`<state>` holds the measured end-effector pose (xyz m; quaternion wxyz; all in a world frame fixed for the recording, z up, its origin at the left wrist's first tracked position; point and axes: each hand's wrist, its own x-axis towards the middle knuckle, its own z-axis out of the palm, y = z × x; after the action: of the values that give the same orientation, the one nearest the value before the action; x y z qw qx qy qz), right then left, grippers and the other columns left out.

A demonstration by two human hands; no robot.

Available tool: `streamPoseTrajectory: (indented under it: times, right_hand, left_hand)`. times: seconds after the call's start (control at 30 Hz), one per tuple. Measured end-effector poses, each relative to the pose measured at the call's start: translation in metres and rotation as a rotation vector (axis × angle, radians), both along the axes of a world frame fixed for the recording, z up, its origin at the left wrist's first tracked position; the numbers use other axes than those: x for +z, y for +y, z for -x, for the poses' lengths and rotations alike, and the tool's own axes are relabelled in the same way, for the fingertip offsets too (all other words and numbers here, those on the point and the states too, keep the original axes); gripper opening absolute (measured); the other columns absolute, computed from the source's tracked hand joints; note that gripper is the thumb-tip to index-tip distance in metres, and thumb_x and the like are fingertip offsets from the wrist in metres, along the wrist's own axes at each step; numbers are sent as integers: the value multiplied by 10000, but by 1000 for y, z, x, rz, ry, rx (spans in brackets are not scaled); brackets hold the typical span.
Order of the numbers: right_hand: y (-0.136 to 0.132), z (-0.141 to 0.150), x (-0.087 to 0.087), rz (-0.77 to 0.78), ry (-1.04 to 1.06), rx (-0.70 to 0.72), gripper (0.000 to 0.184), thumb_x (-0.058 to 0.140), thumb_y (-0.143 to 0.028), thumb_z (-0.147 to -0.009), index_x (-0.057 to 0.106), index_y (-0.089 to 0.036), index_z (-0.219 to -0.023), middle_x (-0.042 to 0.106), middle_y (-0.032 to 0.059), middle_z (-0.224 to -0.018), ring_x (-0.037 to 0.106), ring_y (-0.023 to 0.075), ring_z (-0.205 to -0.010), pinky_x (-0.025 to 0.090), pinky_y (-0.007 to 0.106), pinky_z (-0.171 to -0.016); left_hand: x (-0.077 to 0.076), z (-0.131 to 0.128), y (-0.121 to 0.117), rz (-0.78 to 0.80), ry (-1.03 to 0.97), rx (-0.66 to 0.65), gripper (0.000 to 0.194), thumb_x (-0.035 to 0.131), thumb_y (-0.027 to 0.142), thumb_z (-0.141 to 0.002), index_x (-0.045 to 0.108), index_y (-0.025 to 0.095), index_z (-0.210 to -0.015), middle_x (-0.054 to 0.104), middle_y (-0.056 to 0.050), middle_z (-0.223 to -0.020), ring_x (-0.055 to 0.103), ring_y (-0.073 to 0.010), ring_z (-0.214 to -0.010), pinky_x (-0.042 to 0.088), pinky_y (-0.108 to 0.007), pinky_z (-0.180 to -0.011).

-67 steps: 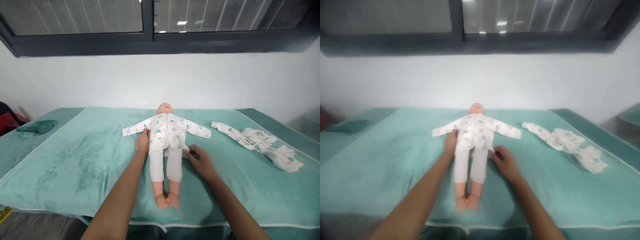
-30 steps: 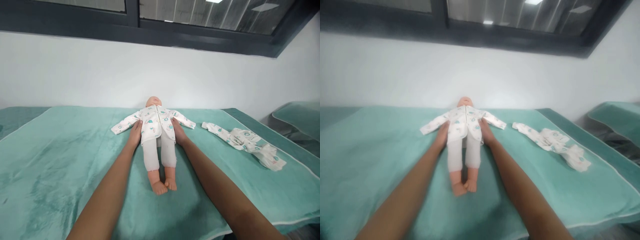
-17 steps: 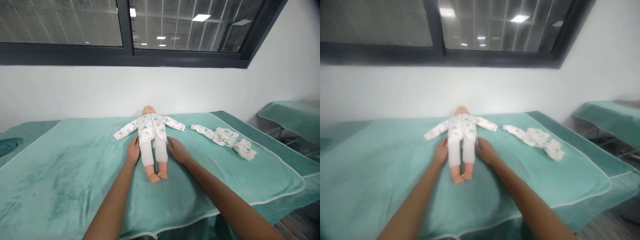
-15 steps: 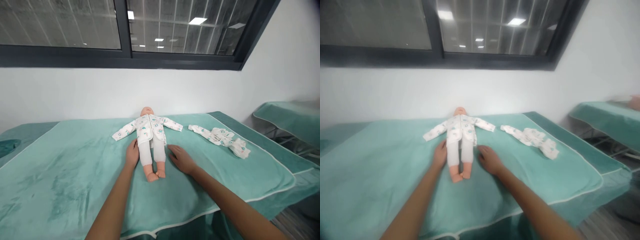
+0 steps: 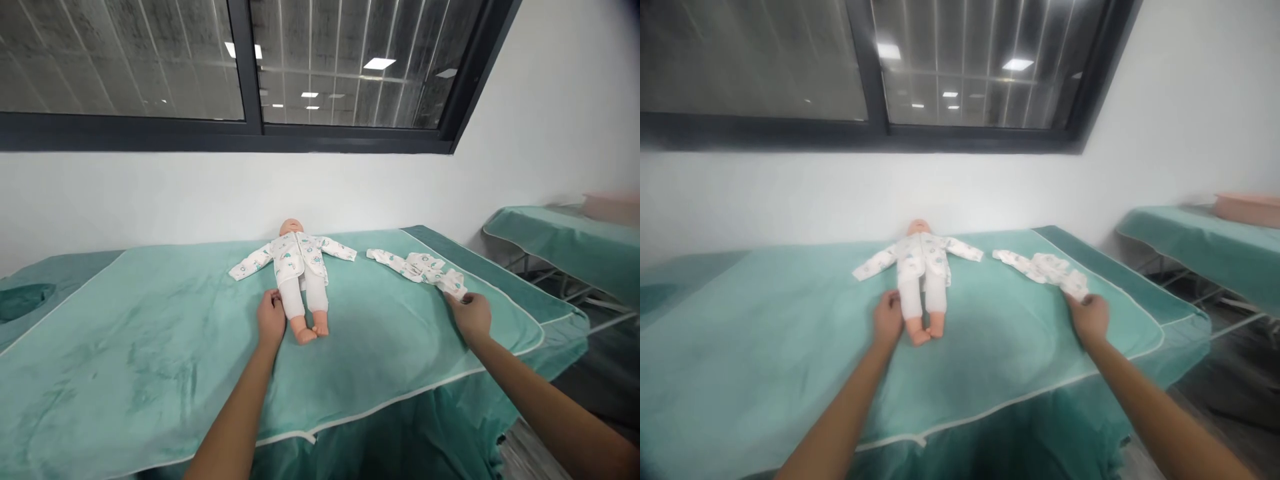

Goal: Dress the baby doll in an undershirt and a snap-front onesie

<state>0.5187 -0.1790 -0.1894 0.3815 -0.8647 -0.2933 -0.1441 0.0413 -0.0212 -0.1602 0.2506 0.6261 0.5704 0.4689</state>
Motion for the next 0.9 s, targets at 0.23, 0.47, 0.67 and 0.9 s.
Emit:
streamPoseTrajectory:
  times: [0.23, 0.47, 0.67, 0.9]
  right_hand:
    - [18, 8, 43, 77, -79, 172, 243, 588, -429, -745, 626, -189, -746, 638, 159, -893, 562, 318, -902, 409, 446, -798]
    - [20, 144, 149, -199, -293, 798, 253, 557, -452, -869, 647, -236, -775, 605, 82, -945, 548, 250, -941, 413, 396, -869]
    - [9, 258, 233, -321, 238, 1123, 231, 669, -453, -816, 689, -225, -785, 576, 5, -788, 534, 165, -755, 417, 321, -713]
    - [9, 295, 269, -336, 899, 1607, 260, 704, -435, -812, 598, -198, -805, 593, -27, -732, 539, 104, -628, 434, 228, -577]
  left_hand:
    - [0, 7, -27, 29, -53, -42, 211, 425, 196, -827, 609, 203, -930, 691, -50, -920, 628, -195, -870, 478, -327, -828]
    - [37, 8, -51, 63, -146, -165, 218, 509, 248, -825, 598, 175, -1010, 675, -96, -1079, 628, -203, -983, 489, -342, -888]
    - [131, -18, -96, -103, -242, -610, 521, 660, 372, -814, 497, 247, -1293, 543, -79, -1367, 507, -234, -1264, 430, -353, -1019]
    - [199, -8, -120, -163, -352, -790, 640, 721, 434, -768, 464, 240, -1322, 520, -82, -1367, 512, -274, -1232, 443, -359, -993]
